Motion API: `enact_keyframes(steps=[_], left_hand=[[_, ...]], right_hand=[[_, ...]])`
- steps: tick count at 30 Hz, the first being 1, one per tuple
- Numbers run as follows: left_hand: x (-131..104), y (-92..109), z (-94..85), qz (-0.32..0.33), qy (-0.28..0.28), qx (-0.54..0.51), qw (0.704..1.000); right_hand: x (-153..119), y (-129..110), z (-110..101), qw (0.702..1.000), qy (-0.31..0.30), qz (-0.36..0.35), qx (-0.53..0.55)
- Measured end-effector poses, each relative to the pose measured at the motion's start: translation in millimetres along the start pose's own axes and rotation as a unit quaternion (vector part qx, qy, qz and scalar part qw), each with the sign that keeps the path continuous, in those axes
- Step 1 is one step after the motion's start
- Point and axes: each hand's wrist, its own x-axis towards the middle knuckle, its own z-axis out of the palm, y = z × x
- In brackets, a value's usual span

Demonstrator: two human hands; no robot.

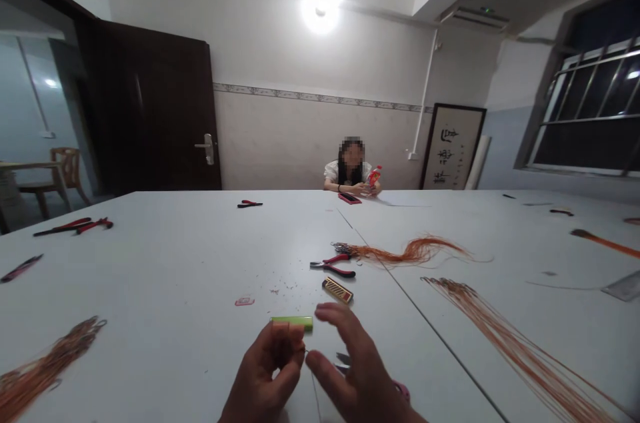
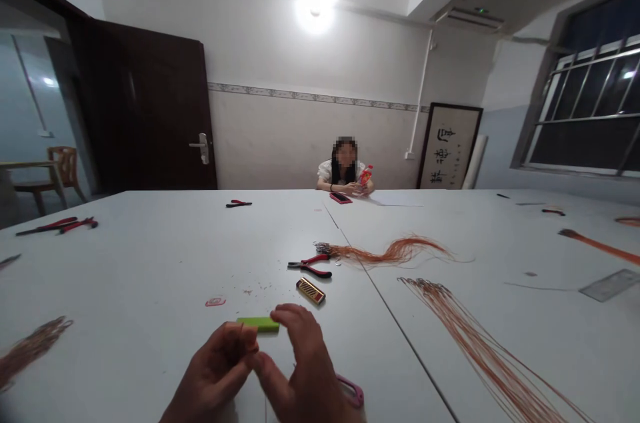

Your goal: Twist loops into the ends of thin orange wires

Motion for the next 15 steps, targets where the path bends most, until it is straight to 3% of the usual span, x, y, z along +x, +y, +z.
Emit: enact_keyframes(steps=[10, 15], left_hand=[[2.4, 2.1, -0.1, 0.006, -0.033, 0.005, 0.999], [1.1, 4.7, 0.2, 0.007, -0.038, 0.024, 0.999]], right_hand=[[-2.8, -6.9, 9.5, 0.994, -0.016, 0.087, 0.061], [-0.1, -8.8, 5.5, 0.997, -0.025, 0.057, 0.035]])
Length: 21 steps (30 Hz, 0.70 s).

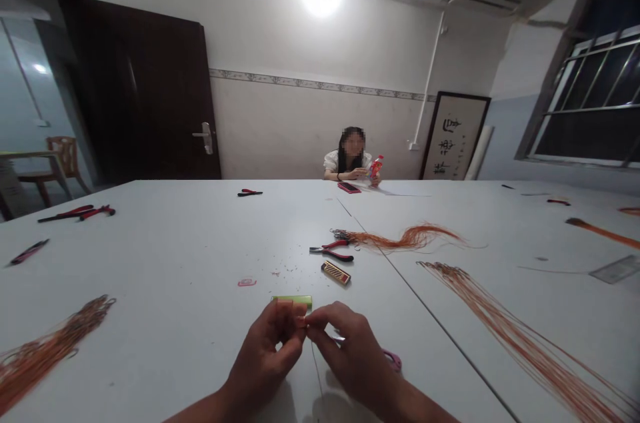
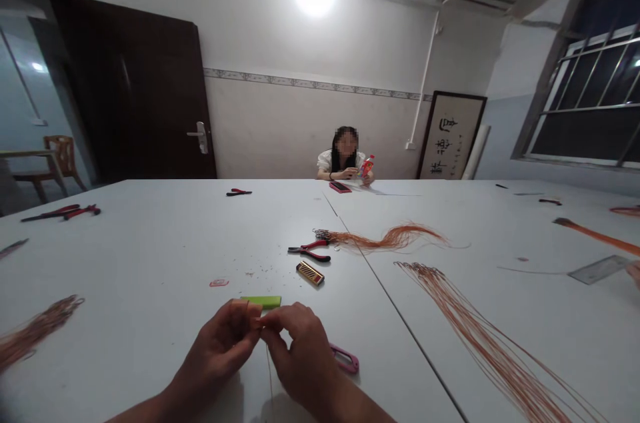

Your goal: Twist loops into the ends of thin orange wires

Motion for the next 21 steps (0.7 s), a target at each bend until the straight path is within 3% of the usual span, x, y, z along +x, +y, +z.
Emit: enact_keyframes(steps=[7, 10, 15, 21], left_hand=[[0, -1, 0.0, -0.001, 0.011, -0.004, 1.0], [1, -2, -0.6, 0.0, 0.023, -0.008, 1.0], [1, 1, -0.2, 0.014, 0.046, -0.027, 0.999], [-2, 2, 2.9, 0.006, 0.034, -0.025, 0.999]], right_hand=[[4, 5, -8, 0.989, 0.057, -0.107, -0.087], [6, 7, -10, 0.994, 0.089, -0.05, -0.043], [1, 5, -3, 0.996, -0.039, 0.075, 0.025], [-2, 2, 2, 0.993, -0.067, 0.099, 0.022]])
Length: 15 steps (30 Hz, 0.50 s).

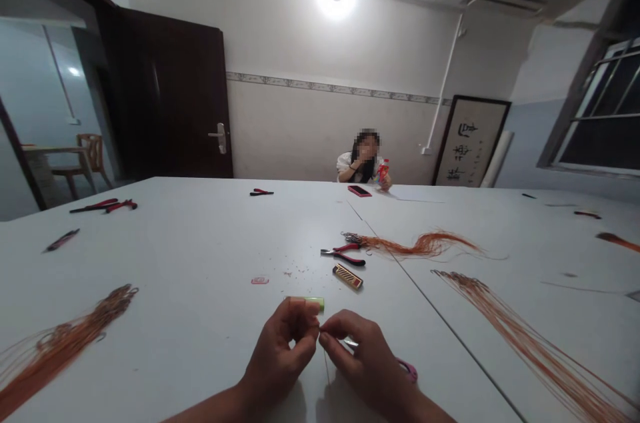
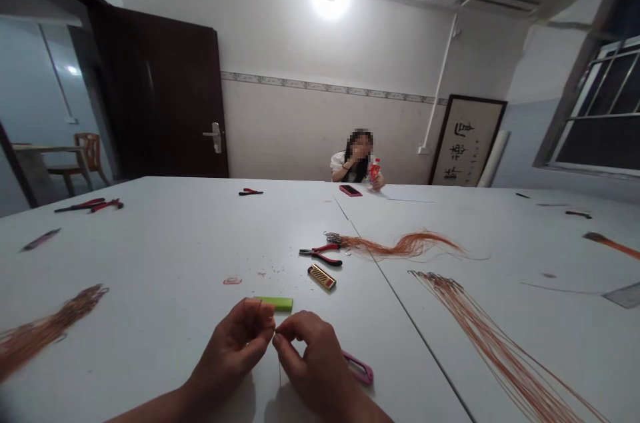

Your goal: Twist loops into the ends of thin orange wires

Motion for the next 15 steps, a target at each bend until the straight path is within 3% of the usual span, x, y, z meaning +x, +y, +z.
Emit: enact_keyframes(steps=[9, 15], left_hand=[[4.0, -5.8, -3.1, -0.001, 0.017, 0.007, 1.0], [3.4, -5.6, -2.4, 0.008, 0.018, 0.014, 1.0]], right_hand=[[5.3, -0.2, -2.9, 0.998, -0.008, 0.047, 0.051], [2.9, -3.8, -1.3, 0.998, 0.007, 0.03, 0.056]])
